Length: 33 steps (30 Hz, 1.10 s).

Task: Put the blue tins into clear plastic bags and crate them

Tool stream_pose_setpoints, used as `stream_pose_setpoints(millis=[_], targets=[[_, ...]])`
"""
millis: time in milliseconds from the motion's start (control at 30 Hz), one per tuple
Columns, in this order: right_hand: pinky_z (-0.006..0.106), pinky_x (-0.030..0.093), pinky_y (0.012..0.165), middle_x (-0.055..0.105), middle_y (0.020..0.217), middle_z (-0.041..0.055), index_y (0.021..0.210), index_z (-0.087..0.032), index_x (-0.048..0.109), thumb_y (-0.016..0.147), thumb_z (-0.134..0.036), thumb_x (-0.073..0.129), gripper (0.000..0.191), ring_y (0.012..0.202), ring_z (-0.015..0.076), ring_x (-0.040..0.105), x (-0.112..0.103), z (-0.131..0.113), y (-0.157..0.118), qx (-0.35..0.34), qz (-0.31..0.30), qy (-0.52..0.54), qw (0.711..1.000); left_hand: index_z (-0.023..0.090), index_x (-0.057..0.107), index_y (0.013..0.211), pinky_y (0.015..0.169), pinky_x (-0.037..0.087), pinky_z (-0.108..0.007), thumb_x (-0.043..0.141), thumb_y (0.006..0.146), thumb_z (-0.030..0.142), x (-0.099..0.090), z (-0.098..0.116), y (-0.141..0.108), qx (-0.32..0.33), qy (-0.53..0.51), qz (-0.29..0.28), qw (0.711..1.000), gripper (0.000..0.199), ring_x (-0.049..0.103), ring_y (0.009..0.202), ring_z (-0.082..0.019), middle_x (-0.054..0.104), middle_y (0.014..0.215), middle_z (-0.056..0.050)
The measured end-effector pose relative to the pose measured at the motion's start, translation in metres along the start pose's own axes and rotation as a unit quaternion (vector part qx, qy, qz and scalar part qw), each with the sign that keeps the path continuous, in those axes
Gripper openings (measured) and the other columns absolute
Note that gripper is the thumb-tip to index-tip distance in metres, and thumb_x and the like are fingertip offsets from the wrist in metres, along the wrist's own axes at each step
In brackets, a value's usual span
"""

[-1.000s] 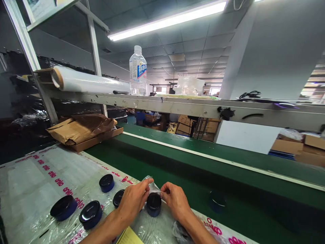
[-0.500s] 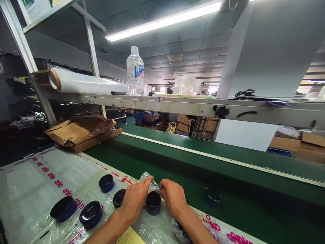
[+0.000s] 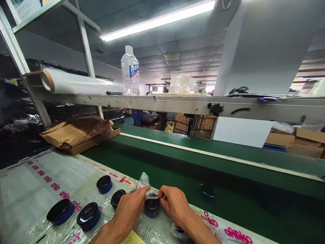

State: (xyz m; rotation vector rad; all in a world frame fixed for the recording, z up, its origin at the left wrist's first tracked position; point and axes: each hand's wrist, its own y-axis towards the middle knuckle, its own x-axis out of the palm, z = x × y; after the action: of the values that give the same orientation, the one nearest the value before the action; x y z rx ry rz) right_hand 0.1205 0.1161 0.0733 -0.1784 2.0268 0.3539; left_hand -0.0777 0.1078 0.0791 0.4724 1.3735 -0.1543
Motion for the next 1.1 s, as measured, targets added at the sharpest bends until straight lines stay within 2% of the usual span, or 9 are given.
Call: stream_pose_setpoints(millis=[100,267,467,600,767,867,967,1100], targets=[[0.025,0.042,0.072,0.077,0.085,-0.0012,0.090,-0.025,0.073,0.081,-0.005,0.055,0.028,0.082,0.0179,0.070,-0.002,-0.001,-0.006,-0.017,0.002,-0.016,1.000,0.025,0.058,0.136,0.069,0.060,-0.030,0.048,0.089,-0.002,0.007,0.000,-0.008,0.011,0.021,0.009,1.000,0.056,0.078,0.083,-0.025,0.078,0.105,-0.005],[0.027,0.041,0.072,0.076,0.089,0.0011,0.090,-0.024,0.070,0.081,-0.001,0.053,0.030,0.086,0.0204,0.069,-0.005,-0.005,-0.018,-0.060,-0.016,-0.063,0.996,0.025,0.046,0.146,0.069,0.058,-0.022,0.046,0.088,-0.004,0.022,-0.007,-0.021,0.057,0.024,0.058,0.996,0.065,0.077,0.079,-0.018,0.077,0.097,-0.003],[0.032,0.041,0.075,0.074,0.090,0.0062,0.085,-0.020,0.064,0.086,0.001,0.053,0.024,0.084,0.0248,0.068,-0.006,-0.010,-0.028,-0.110,-0.039,-0.119,0.986,0.020,0.042,0.146,0.066,0.059,-0.026,0.042,0.093,-0.004,0.041,-0.019,-0.027,0.134,0.015,0.127,0.983,0.058,0.075,0.074,-0.018,0.075,0.091,-0.002],[0.032,0.041,0.074,0.075,0.088,0.0047,0.078,-0.022,0.061,0.084,0.002,0.055,0.026,0.083,0.0243,0.069,-0.001,-0.011,-0.034,-0.114,-0.051,-0.116,0.985,0.021,0.042,0.145,0.066,0.058,-0.025,0.041,0.097,0.000,0.049,-0.021,-0.032,0.158,-0.004,0.158,0.975,0.052,0.074,0.072,-0.017,0.074,0.092,-0.002],[0.032,0.042,0.073,0.077,0.084,0.0054,0.077,-0.023,0.065,0.074,0.003,0.055,0.028,0.084,0.0264,0.070,0.007,-0.012,-0.048,-0.036,-0.034,-0.060,0.997,0.024,0.047,0.138,0.069,0.059,-0.025,0.043,0.097,0.003,0.045,-0.018,-0.041,0.157,-0.053,0.158,0.973,0.046,0.076,0.077,-0.018,0.076,0.094,-0.001],[0.030,0.042,0.069,0.077,0.082,0.0015,0.081,-0.025,0.068,0.075,-0.003,0.054,0.026,0.079,0.0236,0.070,0.007,-0.013,-0.049,0.035,-0.003,0.003,0.999,0.026,0.048,0.134,0.070,0.059,-0.022,0.049,0.093,0.003,0.037,-0.014,-0.040,0.124,-0.103,0.151,0.975,0.047,0.077,0.078,-0.015,0.076,0.096,0.002],[0.029,0.044,0.068,0.076,0.083,0.0005,0.081,-0.025,0.067,0.079,-0.010,0.053,0.020,0.080,0.0218,0.070,0.004,-0.012,-0.039,0.079,0.032,0.069,0.994,0.026,0.048,0.131,0.068,0.059,-0.022,0.053,0.087,0.003,0.027,-0.007,-0.035,0.074,-0.138,0.152,0.976,0.050,0.077,0.077,-0.014,0.075,0.098,0.003],[0.027,0.045,0.064,0.073,0.074,-0.0009,0.076,-0.024,0.062,0.080,-0.014,0.051,0.015,0.070,0.0187,0.067,0.001,-0.010,-0.020,0.109,0.064,0.145,0.981,0.027,0.052,0.129,0.066,0.059,-0.026,0.051,0.092,0.010,0.015,-0.005,-0.034,0.038,-0.146,0.163,0.975,0.040,0.076,0.077,-0.017,0.074,0.102,0.000]])
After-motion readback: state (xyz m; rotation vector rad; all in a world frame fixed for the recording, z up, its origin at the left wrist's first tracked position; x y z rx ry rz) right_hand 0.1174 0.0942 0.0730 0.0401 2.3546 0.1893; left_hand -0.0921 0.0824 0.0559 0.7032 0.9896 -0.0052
